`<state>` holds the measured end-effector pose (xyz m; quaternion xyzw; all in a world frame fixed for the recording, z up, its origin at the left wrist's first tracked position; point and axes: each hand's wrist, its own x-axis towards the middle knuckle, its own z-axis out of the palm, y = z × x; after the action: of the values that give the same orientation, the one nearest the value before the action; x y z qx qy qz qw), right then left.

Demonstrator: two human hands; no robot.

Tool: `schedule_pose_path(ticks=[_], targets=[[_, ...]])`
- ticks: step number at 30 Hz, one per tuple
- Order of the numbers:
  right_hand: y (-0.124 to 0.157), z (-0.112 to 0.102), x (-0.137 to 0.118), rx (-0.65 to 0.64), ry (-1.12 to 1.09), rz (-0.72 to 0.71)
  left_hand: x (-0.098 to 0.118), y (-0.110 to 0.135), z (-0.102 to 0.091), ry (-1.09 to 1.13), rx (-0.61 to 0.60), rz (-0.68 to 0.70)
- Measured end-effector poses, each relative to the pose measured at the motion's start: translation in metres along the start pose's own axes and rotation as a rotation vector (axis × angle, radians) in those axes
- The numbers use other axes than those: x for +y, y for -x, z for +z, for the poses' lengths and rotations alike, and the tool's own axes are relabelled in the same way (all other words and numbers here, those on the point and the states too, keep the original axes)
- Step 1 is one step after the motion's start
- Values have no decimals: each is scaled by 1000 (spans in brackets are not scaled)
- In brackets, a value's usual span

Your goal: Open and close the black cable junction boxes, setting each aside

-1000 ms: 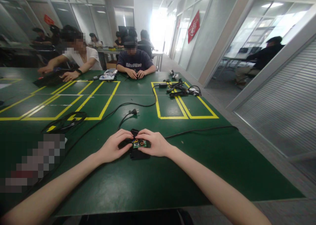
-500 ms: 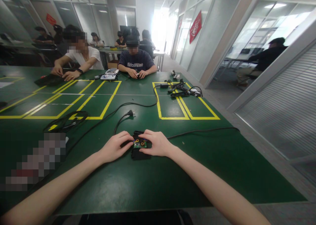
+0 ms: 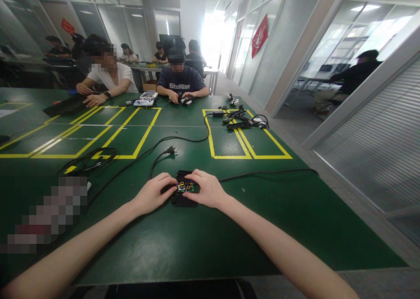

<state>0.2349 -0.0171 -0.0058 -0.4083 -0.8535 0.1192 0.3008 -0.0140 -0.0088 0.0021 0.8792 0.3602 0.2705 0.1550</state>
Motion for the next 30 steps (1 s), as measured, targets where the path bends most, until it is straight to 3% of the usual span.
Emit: schedule_pose_path(ticks=[6, 12, 18, 25, 30], targets=[[0, -1, -2, 27, -4, 29, -1, 0, -1, 13, 18, -11], [0, -17, 5, 39, -67, 74, 1, -1, -2, -25, 82, -9], [2, -32, 19, -110, -128, 108, 4, -1, -7, 26, 151, 27], [7, -39, 7, -243, -337, 41, 6, 5, -16, 143, 40, 149], [8, -38, 7, -255, -274, 4, 6, 6, -14, 148, -9, 139]])
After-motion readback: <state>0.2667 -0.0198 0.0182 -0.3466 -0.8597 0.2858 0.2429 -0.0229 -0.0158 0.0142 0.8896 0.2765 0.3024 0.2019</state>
